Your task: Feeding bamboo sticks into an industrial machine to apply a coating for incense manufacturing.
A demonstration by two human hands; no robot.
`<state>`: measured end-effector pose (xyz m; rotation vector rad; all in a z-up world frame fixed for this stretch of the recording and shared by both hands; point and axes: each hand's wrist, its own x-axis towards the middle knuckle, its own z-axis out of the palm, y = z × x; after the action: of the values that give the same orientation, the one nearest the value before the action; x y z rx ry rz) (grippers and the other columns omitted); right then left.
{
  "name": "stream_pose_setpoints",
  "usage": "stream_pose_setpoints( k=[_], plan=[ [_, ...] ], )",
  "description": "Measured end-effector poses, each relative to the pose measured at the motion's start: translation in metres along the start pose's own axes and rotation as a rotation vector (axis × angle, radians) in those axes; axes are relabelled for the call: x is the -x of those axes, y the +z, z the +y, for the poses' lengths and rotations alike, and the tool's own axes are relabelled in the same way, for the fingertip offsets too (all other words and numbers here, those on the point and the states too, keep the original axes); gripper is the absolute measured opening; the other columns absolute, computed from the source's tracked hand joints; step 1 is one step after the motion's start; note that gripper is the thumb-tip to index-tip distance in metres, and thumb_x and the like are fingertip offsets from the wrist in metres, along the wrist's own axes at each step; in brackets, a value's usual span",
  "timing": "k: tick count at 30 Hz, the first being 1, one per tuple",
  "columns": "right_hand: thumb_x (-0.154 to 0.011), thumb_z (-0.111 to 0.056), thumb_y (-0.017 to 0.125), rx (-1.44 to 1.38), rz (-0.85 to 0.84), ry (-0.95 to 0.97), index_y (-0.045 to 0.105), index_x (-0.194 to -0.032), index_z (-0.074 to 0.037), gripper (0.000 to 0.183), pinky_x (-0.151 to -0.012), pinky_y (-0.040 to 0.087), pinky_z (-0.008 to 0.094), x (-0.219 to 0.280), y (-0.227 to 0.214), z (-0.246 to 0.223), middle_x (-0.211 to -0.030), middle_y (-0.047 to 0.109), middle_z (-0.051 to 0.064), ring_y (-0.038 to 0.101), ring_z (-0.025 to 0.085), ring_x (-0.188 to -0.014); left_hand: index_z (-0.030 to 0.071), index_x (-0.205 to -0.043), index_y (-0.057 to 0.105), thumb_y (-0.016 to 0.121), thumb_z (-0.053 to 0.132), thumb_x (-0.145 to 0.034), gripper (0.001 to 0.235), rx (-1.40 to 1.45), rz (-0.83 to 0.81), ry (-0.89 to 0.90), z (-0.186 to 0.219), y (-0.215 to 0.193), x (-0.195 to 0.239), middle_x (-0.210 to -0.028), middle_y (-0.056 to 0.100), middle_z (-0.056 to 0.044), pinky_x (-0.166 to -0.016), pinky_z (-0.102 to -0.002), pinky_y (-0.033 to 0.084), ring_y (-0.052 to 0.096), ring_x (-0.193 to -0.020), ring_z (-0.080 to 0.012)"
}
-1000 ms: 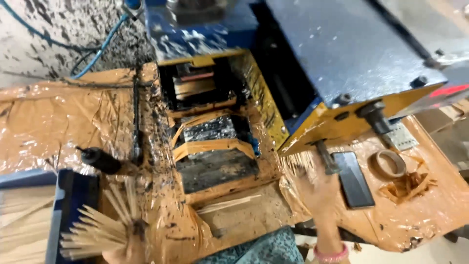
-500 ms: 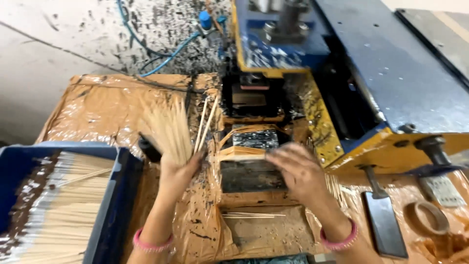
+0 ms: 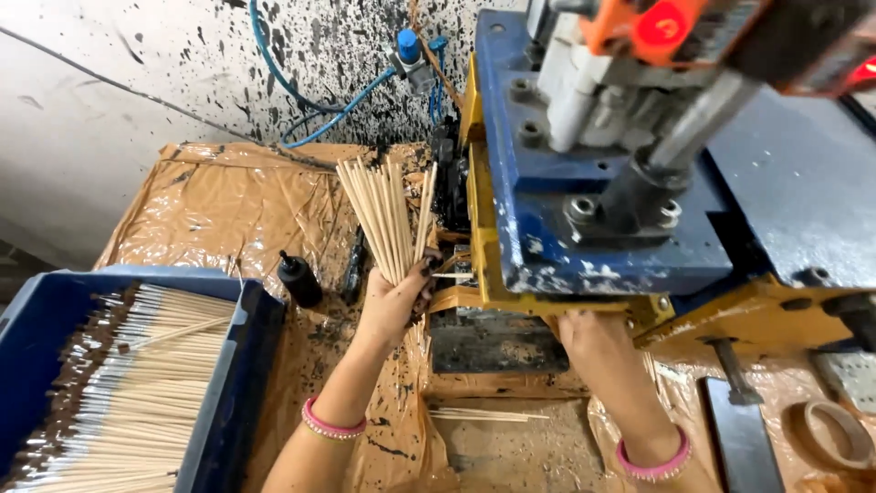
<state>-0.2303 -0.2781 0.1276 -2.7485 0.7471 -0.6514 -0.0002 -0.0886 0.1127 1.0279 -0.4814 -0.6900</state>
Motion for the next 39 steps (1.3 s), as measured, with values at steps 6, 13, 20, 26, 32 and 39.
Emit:
stream_pose_setpoints(
  k=[6,13,20,26,32,39],
  plan=[
    [-0.092,0.0,0.061,-0.109,0.246,-0.223,0.072,-0.112,-0.002,0.024,-0.07,0.054,0.042,0.027,-0.053,-0.038,-0.098,0.074,0.02,0.069,0.038,-0.082,-0.002,-0.104,0.074,0.062,0.01,-0.104,0.018,-0.506,0.125,0.235,-0.036,-0.049,0.048,-0.079,0.069,-0.007,-0.055,-0.027,0.043,0.056,-0.063,-0.0114],
    [-0.09,-0.002,0.071,-0.081,0.52,0.234,0.072,-0.115,-0.006,0.025,-0.077,0.055,0.036,0.128,-0.032,0.054,-0.104,0.074,0.016,0.071,0.029,-0.09,-0.002,-0.112,0.07,0.059,0.002,-0.095,0.021,-0.925,0.321,0.223,-0.123,-0.172,0.162,-0.095,0.073,-0.015,-0.075,-0.036,0.052,0.067,-0.084,-0.0225],
    [-0.076,0.003,0.062,-0.807,-0.054,0.256,0.073,-0.13,-0.009,0.057,-0.059,0.059,0.024,0.135,0.004,-0.004,-0.083,0.083,0.006,0.077,0.006,-0.069,-0.004,-0.113,0.076,0.049,0.025,-0.103,0.041,-0.012,0.028,-0.51,-0.064,-0.076,0.17,-0.079,0.077,-0.023,-0.053,-0.042,0.056,0.07,-0.06,-0.031],
    [-0.099,0.003,0.069,-1.195,-0.036,-0.094,0.074,-0.12,-0.008,0.025,-0.069,0.06,0.024,0.063,-0.006,-0.009,-0.107,0.075,0.01,0.07,0.01,-0.085,0.003,-0.099,0.075,0.071,0.004,-0.089,0.01,-0.562,-0.297,0.291,0.007,-0.047,0.098,-0.081,0.079,-0.004,-0.056,-0.025,0.054,0.068,-0.064,-0.0099],
    [-0.101,0.005,0.061,-0.017,0.201,-0.461,0.072,-0.127,-0.015,0.035,-0.105,0.058,0.038,-0.013,-0.026,-0.039,-0.125,0.073,0.004,0.068,0.027,-0.121,-0.001,-0.098,0.074,0.067,0.009,-0.097,0.012,-0.356,0.13,0.105,0.031,-0.019,0.018,-0.068,0.068,-0.004,-0.04,-0.023,0.04,0.055,-0.05,-0.0088],
    [-0.089,0.005,0.053,-0.149,0.129,-0.365,0.067,-0.128,-0.002,0.042,-0.11,0.046,0.047,-0.002,-0.041,-0.037,-0.13,0.069,0.02,0.058,0.037,-0.128,0.006,-0.104,0.076,0.063,0.007,-0.091,0.019,-0.12,0.072,-0.038,-0.015,-0.001,-0.006,-0.065,0.059,0.004,-0.043,-0.021,0.037,0.049,-0.051,-0.005]
  ],
)
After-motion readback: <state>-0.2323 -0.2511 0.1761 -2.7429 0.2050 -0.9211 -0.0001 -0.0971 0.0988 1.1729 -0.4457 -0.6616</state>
